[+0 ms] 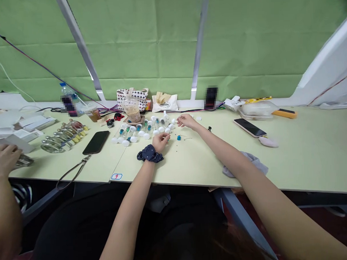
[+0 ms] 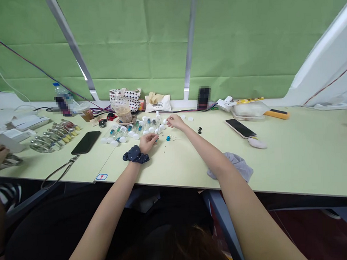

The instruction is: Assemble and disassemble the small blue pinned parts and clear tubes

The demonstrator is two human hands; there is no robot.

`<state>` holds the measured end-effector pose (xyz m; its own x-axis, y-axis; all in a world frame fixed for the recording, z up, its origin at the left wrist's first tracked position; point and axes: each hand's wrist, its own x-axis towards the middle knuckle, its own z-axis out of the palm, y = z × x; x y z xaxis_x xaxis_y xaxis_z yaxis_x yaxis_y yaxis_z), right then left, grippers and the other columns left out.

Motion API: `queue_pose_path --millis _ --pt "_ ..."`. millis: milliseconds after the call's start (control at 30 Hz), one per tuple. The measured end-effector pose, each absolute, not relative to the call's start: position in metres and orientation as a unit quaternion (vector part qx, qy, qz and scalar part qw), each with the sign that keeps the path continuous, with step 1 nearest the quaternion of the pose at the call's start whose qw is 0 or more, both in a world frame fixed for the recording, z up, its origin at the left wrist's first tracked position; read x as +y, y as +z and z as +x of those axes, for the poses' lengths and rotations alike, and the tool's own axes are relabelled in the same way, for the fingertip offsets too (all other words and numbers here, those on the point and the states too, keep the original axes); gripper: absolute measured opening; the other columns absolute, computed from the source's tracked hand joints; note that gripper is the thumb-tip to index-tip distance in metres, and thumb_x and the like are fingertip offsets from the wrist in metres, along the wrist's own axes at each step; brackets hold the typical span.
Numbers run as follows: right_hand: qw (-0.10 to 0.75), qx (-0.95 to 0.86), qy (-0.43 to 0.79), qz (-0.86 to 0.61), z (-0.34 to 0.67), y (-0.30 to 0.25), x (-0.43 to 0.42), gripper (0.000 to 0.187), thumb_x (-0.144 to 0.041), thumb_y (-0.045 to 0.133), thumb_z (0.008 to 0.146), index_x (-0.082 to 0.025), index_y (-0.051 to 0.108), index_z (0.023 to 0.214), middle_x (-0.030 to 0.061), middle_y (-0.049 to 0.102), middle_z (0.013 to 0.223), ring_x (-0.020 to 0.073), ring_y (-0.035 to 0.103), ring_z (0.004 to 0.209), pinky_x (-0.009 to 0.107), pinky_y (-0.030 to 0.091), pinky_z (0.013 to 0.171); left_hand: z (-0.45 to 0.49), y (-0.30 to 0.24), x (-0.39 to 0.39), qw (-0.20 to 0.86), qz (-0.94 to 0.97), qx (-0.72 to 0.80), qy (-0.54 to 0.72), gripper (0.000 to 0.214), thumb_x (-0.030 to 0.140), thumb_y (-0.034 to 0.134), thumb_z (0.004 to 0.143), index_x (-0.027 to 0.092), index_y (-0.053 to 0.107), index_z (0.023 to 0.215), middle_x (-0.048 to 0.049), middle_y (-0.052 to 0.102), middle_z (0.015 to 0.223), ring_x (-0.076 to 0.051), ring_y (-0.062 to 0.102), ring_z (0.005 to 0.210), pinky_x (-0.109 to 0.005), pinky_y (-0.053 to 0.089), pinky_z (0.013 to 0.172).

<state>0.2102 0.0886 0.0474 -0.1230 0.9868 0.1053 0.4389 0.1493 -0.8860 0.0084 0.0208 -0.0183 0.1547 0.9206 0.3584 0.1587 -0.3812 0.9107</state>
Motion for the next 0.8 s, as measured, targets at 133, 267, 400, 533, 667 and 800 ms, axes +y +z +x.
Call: queue_pose_path --millis 133,267,400,533,667,800 --pt "0.273 -0.746 0.24 -0.558 0.211 0.023 0.102 0.02 -0.009 0.053 0.083 -0.014 0.07 0.092 0.0093 0.07 0.105 0.0189 0.064 0.099 0.027 0.047 0.089 0.006 -0.022 0.025 0.365 0.661 0.42 0.504 0.036 0.049 0.064 0.074 0.015 0.067 0.083 -0.0055 0.066 0.074 -0.013 0.058 0.056 -0.027 0.051 0.054" --pt "0.229 -0.755 0.156 -0.595 0.201 0.005 0.114 0.036 -0.006 0.055 0.08 -0.014 0.067 0.113 0.0102 0.064 0.121 0.0213 0.058 0.113 0.028 0.042 0.097 0.006 -0.025 0.027 0.357 0.669 0.422 0.497 0.034 0.048 0.062 0.075 0.015 0.067 0.083 -0.0053 0.066 0.074 -0.012 0.058 0.055 -0.026 0.05 0.053" --pt "0.224 -0.771 0.129 -0.582 0.191 -0.001 0.127 0.039 -0.014 0.062 0.079 -0.013 0.064 0.118 0.0126 0.061 0.124 0.0231 0.054 0.117 0.032 0.04 0.1 0.006 -0.026 0.027 0.348 0.668 0.432 0.497 0.033 0.048 0.062 0.076 0.015 0.067 0.082 -0.005 0.067 0.073 -0.012 0.058 0.055 -0.025 0.05 0.053" --pt "0.232 -0.789 0.137 -0.553 0.187 0.0 0.133 0.032 -0.018 0.063 0.08 -0.015 0.069 0.111 0.0116 0.066 0.117 0.0227 0.058 0.111 0.032 0.042 0.096 0.007 -0.025 0.026 0.351 0.663 0.427 0.505 0.032 0.047 0.063 0.074 0.015 0.066 0.08 -0.0047 0.067 0.073 -0.012 0.058 0.055 -0.025 0.05 0.052" --pt "0.206 -0.813 0.165 -0.519 0.197 0.008 0.126 0.021 -0.016 0.064 0.077 -0.016 0.074 0.095 0.0073 0.072 0.101 0.0212 0.064 0.096 0.029 0.045 0.088 0.006 -0.025 0.026 0.347 0.663 0.426 0.509 0.032 0.047 0.063 0.075 0.016 0.067 0.081 -0.0042 0.067 0.073 -0.012 0.058 0.055 -0.025 0.049 0.053" --pt "0.165 -0.827 0.175 -0.509 0.217 0.016 0.109 0.017 -0.02 0.068 0.074 -0.017 0.074 0.089 0.006 0.072 0.093 0.0195 0.064 0.088 0.026 0.047 0.08 0.006 -0.024 0.025 0.351 0.654 0.431 0.513 0.032 0.047 0.063 0.075 0.016 0.066 0.08 -0.0046 0.067 0.073 -0.012 0.058 0.056 -0.026 0.05 0.053"
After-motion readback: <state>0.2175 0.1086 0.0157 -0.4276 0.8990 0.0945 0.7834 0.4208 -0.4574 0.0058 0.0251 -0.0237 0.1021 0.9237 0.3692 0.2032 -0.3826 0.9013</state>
